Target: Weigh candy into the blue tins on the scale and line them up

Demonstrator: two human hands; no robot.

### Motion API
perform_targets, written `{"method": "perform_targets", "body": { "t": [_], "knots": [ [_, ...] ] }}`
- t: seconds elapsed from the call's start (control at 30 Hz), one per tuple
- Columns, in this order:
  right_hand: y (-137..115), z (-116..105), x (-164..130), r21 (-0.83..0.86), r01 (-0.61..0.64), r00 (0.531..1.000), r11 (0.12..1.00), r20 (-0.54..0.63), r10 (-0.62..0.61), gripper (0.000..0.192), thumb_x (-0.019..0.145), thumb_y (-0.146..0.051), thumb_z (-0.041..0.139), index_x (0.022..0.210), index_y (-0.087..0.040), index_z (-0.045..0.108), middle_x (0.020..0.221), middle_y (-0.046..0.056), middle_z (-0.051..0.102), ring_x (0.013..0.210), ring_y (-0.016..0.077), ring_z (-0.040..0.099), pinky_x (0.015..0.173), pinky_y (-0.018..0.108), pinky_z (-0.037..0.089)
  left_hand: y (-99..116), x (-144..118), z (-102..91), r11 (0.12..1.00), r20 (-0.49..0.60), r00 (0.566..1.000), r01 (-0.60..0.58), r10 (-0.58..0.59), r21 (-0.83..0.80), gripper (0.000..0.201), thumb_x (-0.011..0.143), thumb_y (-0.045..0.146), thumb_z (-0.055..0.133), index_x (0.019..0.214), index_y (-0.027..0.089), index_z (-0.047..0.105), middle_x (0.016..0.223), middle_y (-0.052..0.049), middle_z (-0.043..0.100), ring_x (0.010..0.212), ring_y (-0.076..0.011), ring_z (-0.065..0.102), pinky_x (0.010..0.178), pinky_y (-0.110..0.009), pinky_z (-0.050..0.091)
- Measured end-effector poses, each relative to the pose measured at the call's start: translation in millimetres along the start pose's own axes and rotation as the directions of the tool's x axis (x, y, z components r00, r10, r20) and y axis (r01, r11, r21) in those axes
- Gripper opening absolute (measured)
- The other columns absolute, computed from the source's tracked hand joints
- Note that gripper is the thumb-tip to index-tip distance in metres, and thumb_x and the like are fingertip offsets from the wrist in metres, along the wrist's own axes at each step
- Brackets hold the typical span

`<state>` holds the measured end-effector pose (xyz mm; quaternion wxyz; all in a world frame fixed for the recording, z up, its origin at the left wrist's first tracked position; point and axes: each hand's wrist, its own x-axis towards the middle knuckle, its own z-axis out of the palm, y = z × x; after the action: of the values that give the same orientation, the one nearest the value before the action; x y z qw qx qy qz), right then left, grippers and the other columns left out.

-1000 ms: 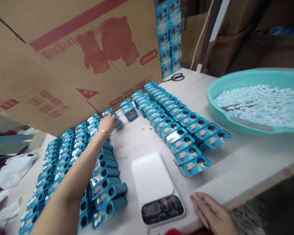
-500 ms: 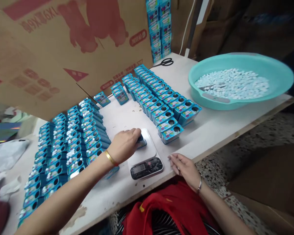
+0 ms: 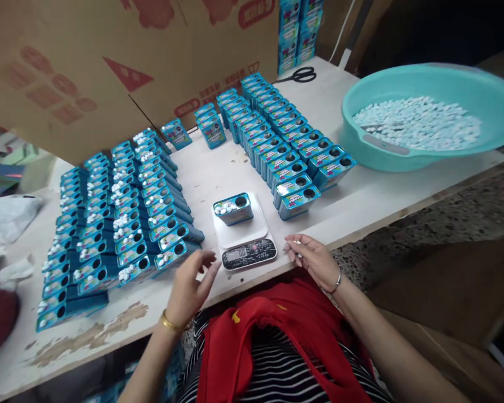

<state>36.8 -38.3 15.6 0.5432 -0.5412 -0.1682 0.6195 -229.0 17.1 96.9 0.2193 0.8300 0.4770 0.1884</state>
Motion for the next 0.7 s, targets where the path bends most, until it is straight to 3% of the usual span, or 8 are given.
{"method": "perform_targets", "body": {
  "t": [0.1,0.2,0.37,0.53,0.6,0.7],
  "knots": [
    [-3.7,3.7,-1.8,-0.086,-0.022,1.0,0.996,-0.024,0.019,0.044,0.061,-0.047,0.076,0.084,-0.015,0.058,0.067,0.0,0.059,0.05,0.006,0.044,0.044,0.02,0.028,-25.4,-31.9,33.0,0.992,0.055,0.992,0.118,-0.115,-0.041,0.024,0.089,0.034,0.048,0.108,0.019,0.052,0.083,-0.002,0.063,0.07,-0.0122,0.058,0.065,-0.026,0.048],
    [-17.7,10.7,-3.8,-0.179,-0.028,1.0,0.983,-0.011,0.026,0.046,0.061,-0.051,0.075,0.081,-0.014,0.057,0.062,-0.002,0.056,0.047,0.0047,0.04,0.043,0.02,0.025,-41.6,-48.9,52.6,0.984,0.007,0.985,0.172,-0.172,-0.033,0.026,0.089,0.034,0.046,0.11,0.018,0.052,0.084,-0.004,0.063,0.074,-0.0148,0.06,0.07,-0.03,0.05],
    [-70.9,38.5,0.1,-0.367,0.208,0.976,0.907,0.138,-0.168,0.038,0.069,-0.047,0.071,0.084,-0.014,0.059,0.062,-0.002,0.056,0.047,0.0046,0.041,0.046,0.022,0.028,-50.9,-54.7,67.6,0.993,-0.095,0.989,0.117,-0.115,0.016,0.022,0.09,0.031,0.045,0.104,0.017,0.055,0.079,-0.004,0.058,0.073,-0.0157,0.056,0.068,-0.03,0.048],
    [-116.5,76.9,15.7,-0.51,0.426,0.9,0.747,0.324,-0.291,0.023,0.076,-0.035,0.066,0.082,-0.014,0.061,0.06,-0.002,0.056,0.046,0.0048,0.044,0.046,0.021,0.031,-52.1,-57.2,72.0,0.997,-0.139,0.988,0.068,-0.062,0.036,0.017,0.09,0.028,0.046,0.101,0.019,0.055,0.08,-0.004,0.057,0.075,-0.0161,0.056,0.068,-0.029,0.047],
    [-121.0,87.9,20.9,-0.482,0.432,0.891,0.762,0.356,-0.28,0.021,0.078,-0.033,0.065,0.084,-0.013,0.062,0.062,-0.001,0.058,0.046,0.0043,0.043,0.046,0.021,0.03,-47.2,-54.2,66.3,0.998,-0.179,0.982,0.054,-0.058,-0.028,0.017,0.09,0.026,0.047,0.104,0.02,0.054,0.08,-0.003,0.057,0.074,-0.015,0.056,0.066,-0.028,0.048],
    [-115.6,96.4,24.2,-0.375,0.342,0.907,0.862,0.372,-0.198,0.025,0.076,-0.036,0.067,0.084,-0.014,0.06,0.064,-0.001,0.058,0.046,0.0034,0.041,0.044,0.021,0.026,-32.9,-35.2,46.7,0.994,-0.281,0.959,-0.012,-0.02,-0.113,0.023,0.089,0.023,0.049,0.112,0.022,0.05,0.085,-0.003,0.056,0.074,-0.0136,0.055,0.066,-0.027,0.048]
  ]
}}
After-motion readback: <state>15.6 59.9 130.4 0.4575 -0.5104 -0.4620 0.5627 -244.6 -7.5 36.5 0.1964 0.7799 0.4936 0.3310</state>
